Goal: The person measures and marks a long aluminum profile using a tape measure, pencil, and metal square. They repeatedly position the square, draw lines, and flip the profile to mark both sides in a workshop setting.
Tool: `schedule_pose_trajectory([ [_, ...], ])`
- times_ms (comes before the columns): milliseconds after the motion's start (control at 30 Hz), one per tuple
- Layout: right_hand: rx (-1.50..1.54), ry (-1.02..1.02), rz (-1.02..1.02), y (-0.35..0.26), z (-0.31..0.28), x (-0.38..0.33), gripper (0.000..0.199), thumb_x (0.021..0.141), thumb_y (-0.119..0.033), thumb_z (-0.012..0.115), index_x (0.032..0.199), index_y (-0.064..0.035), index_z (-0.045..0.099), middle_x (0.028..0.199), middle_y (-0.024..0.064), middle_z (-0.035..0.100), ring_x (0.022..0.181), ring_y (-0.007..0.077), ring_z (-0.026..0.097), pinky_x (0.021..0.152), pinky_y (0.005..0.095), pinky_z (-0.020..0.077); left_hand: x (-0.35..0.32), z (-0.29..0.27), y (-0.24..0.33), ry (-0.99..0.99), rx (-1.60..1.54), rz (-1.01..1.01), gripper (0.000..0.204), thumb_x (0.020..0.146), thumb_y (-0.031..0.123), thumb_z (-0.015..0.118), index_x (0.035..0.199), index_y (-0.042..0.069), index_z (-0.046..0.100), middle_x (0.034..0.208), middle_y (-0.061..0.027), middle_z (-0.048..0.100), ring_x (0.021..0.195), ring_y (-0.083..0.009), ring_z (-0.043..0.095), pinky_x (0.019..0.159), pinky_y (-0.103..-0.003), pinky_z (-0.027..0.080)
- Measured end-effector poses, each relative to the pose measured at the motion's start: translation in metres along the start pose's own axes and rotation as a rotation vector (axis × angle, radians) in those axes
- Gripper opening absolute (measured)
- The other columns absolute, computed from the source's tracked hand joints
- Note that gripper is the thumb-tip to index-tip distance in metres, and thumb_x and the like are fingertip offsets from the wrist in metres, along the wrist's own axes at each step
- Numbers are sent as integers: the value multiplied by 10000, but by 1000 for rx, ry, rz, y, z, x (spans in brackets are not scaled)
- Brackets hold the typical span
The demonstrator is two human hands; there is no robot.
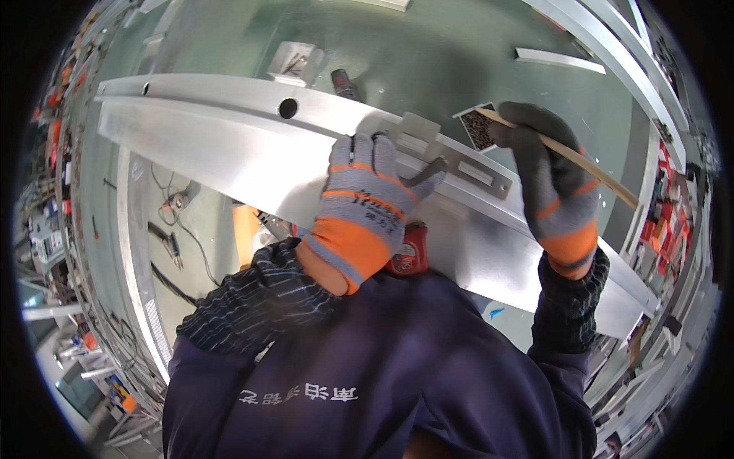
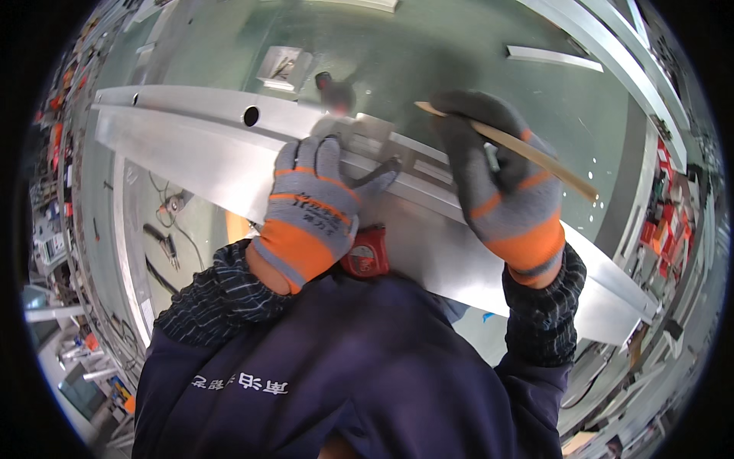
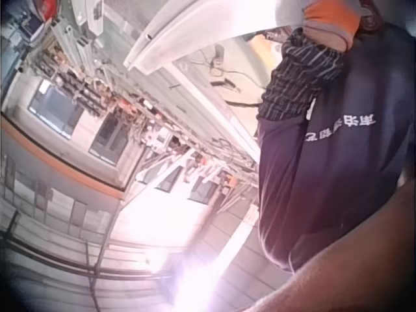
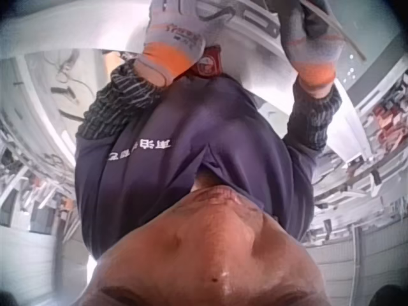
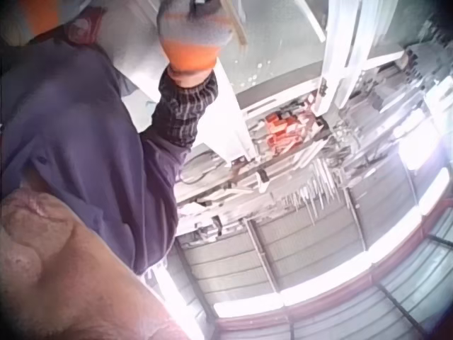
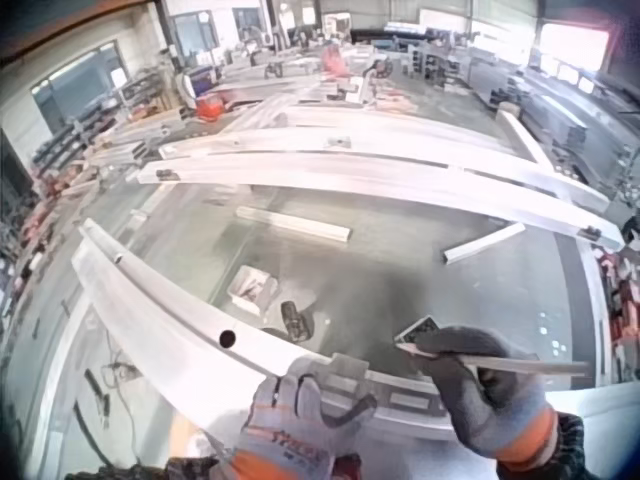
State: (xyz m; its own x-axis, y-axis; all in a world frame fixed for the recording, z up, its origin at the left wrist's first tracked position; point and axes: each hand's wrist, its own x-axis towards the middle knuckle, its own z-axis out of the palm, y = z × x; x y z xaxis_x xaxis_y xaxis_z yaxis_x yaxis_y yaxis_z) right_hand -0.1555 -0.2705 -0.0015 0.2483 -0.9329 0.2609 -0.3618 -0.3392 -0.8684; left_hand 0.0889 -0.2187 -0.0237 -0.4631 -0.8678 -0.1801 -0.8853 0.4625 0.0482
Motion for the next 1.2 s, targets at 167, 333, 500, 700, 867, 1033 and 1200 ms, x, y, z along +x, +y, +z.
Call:
schedule_pose_trajectory([
  [167,102,95,208,6,-25,-51,254,1164,-103,596,1362,22,696,1100,138,784,996,172,727,895,309,589,3,2,1,-37,31,-13,716,939,293,696,1635,427,595,1485,-320,610,1414,-509,528,1201,-644,365],
  [333,135,132,233,11,-21,-78,254,1157,-81,592,1357,42,689,1103,156,790,1025,194,769,923,326,609,3,5,1,18,60,20,709,940,266,719,1620,427,600,1448,-297,608,1354,-509,564,1170,-673,404],
  [500,122,82,213,17,-12,-75,238,1116,-45,624,1326,33,703,1148,179,796,1022,235,808,887,352,644,4,6,-2,-1,-65,8,756,932,253,697,1653,433,563,1461,-317,605,1367,-518,553,1188,-699,378],
  [700,-65,-9,132,17,-1,-63,235,1027,15,698,1258,10,744,1111,187,809,966,314,811,852,376,649,4,5,1,14,114,37,742,940,265,694,1650,436,566,1444,-314,608,1364,-511,553,1158,-681,386],
  [867,-96,-84,66,24,3,-58,269,989,10,718,1252,-25,763,1098,171,815,960,327,805,843,380,646,6,1,2,-20,85,18,752,917,278,728,1639,433,583,1440,-307,597,1348,-488,546,1139,-640,399],
  [1033,-130,-130,74,24,4,-51,290,966,7,726,1249,-42,770,1073,173,815,947,346,803,836,392,644,4,5,2,35,128,40,831,863,277,776,1652,436,572,1433,-313,583,1327,-474,536,1135,-623,410],
  [1200,-135,-135,83,19,6,-47,297,969,14,720,1255,-46,768,1056,175,816,934,347,806,832,393,643,4,5,1,17,110,26,683,958,350,728,1624,420,597,1435,-292,602,1360,-488,544,1156,-658,391],
])
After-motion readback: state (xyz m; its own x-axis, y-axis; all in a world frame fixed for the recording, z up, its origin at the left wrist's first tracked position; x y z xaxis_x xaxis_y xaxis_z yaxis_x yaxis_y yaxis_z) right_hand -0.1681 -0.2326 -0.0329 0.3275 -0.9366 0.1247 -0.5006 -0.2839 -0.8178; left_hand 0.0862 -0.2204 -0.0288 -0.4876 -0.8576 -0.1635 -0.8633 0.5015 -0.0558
